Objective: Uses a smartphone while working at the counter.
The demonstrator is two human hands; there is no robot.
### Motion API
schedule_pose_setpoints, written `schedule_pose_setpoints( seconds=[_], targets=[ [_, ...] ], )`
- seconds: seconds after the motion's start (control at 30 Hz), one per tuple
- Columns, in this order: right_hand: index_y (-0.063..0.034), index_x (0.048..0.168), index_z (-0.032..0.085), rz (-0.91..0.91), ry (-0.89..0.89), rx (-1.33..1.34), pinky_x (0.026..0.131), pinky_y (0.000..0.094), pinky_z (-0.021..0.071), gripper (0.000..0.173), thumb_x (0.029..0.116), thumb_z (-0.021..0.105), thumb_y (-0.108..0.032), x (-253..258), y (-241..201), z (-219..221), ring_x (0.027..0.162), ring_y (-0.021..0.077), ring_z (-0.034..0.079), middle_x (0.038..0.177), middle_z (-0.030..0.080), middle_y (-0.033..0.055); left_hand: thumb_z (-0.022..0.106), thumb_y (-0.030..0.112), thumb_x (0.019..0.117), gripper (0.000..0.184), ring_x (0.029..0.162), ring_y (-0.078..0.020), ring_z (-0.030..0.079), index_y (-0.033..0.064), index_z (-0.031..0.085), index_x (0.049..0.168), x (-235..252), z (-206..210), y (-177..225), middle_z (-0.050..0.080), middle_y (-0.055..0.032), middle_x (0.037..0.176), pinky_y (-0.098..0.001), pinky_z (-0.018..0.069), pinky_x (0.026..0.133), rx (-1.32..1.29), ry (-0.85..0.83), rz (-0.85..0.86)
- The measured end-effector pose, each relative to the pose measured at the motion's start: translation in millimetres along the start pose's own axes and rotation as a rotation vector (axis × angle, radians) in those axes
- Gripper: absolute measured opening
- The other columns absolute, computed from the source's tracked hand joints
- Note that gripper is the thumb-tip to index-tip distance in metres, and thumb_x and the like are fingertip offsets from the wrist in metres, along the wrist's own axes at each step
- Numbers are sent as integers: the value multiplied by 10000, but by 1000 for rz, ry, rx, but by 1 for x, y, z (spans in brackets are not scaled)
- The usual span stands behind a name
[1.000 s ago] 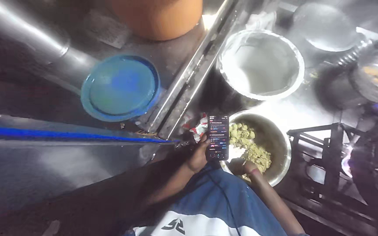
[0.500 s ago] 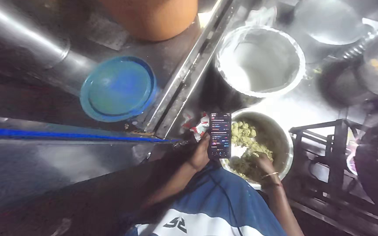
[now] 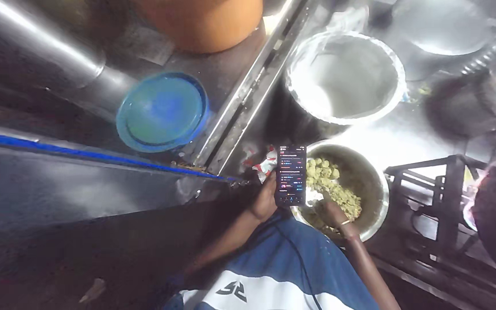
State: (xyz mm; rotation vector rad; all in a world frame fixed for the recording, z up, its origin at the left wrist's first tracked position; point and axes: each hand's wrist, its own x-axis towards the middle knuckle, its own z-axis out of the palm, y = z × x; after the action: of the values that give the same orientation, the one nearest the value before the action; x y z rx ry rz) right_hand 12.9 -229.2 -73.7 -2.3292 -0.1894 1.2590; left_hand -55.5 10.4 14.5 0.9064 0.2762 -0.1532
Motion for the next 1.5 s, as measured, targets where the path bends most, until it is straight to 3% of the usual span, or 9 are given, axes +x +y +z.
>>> schedule_pose_setpoints(
  seconds=[0.1,0.27,0.47,0.57,0.67,0.8,0.87,1.13,1.5],
  targets=[
    [-23,1574,258,-14,37,67,1001,533,533,837,927,743,-237,4,4,1,1113,355,673,1246,656,230,362,597,1031,762,1282,-229,587,91,215,1581,-1,-2,-2,559,-114,1428,-460,519,1058,-9,-14,14],
    [-42,1328,647,-22,-6,13,1016,557,504,392,1000,639,-257,3,6,-5,1117,343,671,1194,699,203,335,603,1030,760,1282,-219,586,107,191,1587,-1,-3,-2,554,-98,1436,-453,522,1055,32,-19,-6],
    [-126,1485,539,-57,-192,-172,1055,599,458,544,957,672,-146,-17,-9,-16,1206,407,625,1311,644,244,258,562,1051,708,1274,-213,589,111,173,1591,-2,1,0,549,-99,1435,-446,528,1045,48,17,-39],
    [-22,1216,684,-77,12,-81,953,576,527,313,926,703,-139,-15,-3,-20,1042,374,685,1110,709,222,298,628,1029,776,1296,-215,577,112,177,1596,-2,1,1,543,-96,1453,-448,517,1065,53,12,-30],
    [28,1050,704,36,202,-40,890,604,526,433,923,746,-384,-13,-6,-38,955,383,684,987,706,223,273,580,1049,725,1294,-218,577,106,192,1591,-1,-1,0,546,-102,1447,-452,514,1067,51,0,-14],
    [35,1378,558,74,450,2,1045,605,467,642,907,753,-356,-8,-1,-58,1211,437,611,1299,621,290,248,553,1056,700,1285,-220,585,112,186,1595,-1,0,2,549,-107,1444,-453,519,1059,58,7,-32],
    [20,1560,330,65,390,-90,1149,574,400,818,908,744,-251,2,2,-61,1381,442,487,1507,455,305,235,536,1057,683,1280,-216,588,115,189,1592,-2,1,2,550,-103,1440,-450,524,1052,56,12,-36],
    [-41,1291,675,-87,-227,-542,1070,687,405,435,952,682,-312,45,-14,9,1287,465,552,1333,631,253,225,559,1058,695,1283,-201,585,109,202,1587,-2,2,2,555,-84,1437,-436,533,1044,58,23,-29],
    [64,1108,688,-294,-476,-326,850,607,505,272,997,626,-176,15,-17,-5,917,387,661,1011,686,263,256,569,1054,713,1276,-208,592,85,228,1577,0,-1,-3,567,-93,1425,-439,531,1049,-4,-15,7]
  ],
)
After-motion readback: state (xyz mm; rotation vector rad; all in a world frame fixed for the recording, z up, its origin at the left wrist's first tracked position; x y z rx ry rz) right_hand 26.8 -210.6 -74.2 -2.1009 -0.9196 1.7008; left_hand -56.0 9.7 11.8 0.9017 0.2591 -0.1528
